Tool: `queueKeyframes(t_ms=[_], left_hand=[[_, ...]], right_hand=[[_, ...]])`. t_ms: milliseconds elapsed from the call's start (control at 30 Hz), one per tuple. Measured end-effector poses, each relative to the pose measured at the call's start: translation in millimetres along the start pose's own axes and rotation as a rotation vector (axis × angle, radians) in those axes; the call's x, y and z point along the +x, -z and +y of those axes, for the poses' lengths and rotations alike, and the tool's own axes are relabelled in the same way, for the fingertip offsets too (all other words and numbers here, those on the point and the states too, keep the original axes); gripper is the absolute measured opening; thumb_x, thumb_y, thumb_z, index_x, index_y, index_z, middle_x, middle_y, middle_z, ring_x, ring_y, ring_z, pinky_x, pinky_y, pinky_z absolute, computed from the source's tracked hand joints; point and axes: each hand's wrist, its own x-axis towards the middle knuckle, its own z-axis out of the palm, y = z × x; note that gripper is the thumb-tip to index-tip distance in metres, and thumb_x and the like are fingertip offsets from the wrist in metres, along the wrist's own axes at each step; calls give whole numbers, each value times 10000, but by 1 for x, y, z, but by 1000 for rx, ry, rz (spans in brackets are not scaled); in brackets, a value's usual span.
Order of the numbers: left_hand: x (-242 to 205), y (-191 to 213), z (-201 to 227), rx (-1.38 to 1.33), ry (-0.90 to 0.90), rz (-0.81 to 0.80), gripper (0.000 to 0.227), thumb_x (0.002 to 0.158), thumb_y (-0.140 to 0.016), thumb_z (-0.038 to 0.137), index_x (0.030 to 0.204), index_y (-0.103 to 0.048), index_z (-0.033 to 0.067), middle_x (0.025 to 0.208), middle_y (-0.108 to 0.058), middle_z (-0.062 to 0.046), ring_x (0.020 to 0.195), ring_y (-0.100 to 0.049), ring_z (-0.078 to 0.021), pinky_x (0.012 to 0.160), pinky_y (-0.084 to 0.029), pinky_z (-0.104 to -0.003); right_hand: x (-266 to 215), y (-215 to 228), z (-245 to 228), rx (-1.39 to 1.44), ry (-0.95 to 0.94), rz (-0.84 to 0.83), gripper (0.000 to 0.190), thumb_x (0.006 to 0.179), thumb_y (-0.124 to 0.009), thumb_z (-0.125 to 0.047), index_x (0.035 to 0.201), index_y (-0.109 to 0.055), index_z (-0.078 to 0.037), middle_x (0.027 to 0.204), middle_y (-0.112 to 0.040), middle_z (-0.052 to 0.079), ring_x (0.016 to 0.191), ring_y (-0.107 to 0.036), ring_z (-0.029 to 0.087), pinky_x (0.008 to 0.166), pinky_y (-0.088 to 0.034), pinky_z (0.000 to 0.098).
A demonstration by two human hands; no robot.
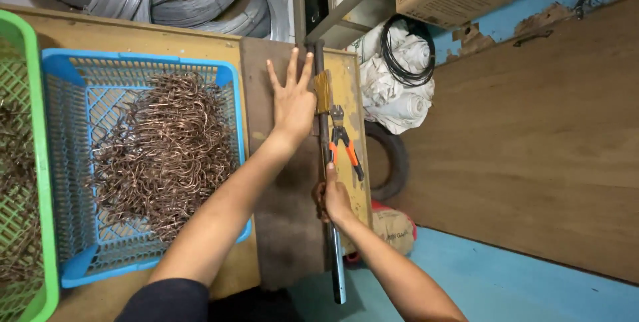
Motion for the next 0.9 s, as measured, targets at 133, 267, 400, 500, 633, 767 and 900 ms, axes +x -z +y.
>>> queueKeyframes(t_ms=[133,267,400,500,633,767,900], left_hand=[[-5,-14,-5,4,-28,55,168,854,-702,111,952,-826,167,1724,-268,-44,1601,-59,-339,1189,49,-751],[-7,-21,-18,-19,-177,241,148,882,-746,197,977,-822,112,1696,-298,-110,1547,-220,-372,1175,-217,-689],[-7,-29,-19,-18,-273,312,105,852,-760,147,917,-823,94,1694,-288,-146,1516,-285,-404,1137,-317,-686],[-6,-34,-16,-11,-264,315,101,831,-753,125,894,-821,83,1693,-297,-143,1519,-291,-391,1140,-302,-693],[-7,-24,-13,-66,-242,286,120,814,-746,115,891,-821,64,1684,-315,-145,1510,-317,-382,1132,-322,-680],[-10,-7,-13,-201,-94,208,165,863,-692,57,973,-812,31,1663,-358,-142,1509,-320,-391,1155,-301,-671],[-8,-16,-15,-125,-123,272,193,892,-708,97,1049,-808,46,1661,-405,-109,1540,-282,-372,1181,-103,-727]], right_hand=[[-21,0,-16,44,28,19,964,980,-271,-801,555,-627,-12,407,-461,184,308,-549,339,233,-443,406],[-42,7,-42,-167,78,3,958,966,-165,-762,735,-694,2,848,-697,264,968,-678,429,931,-479,512],[-6,8,-11,-195,14,3,979,902,-169,-878,689,-712,-92,772,-730,154,990,-704,347,960,-492,444],[3,1,-1,-167,64,3,984,957,-139,-808,661,-688,-47,786,-708,193,951,-695,365,961,-491,432],[21,-4,17,-140,56,33,982,933,-161,-858,669,-704,-84,733,-693,141,876,-695,327,892,-496,431],[5,-2,-5,-125,7,29,924,951,-216,-802,776,-717,-46,879,-732,175,1030,-692,348,999,-477,446],[32,-6,15,-140,24,33,983,924,-156,-856,641,-701,-89,671,-684,114,835,-716,312,873,-528,399]])
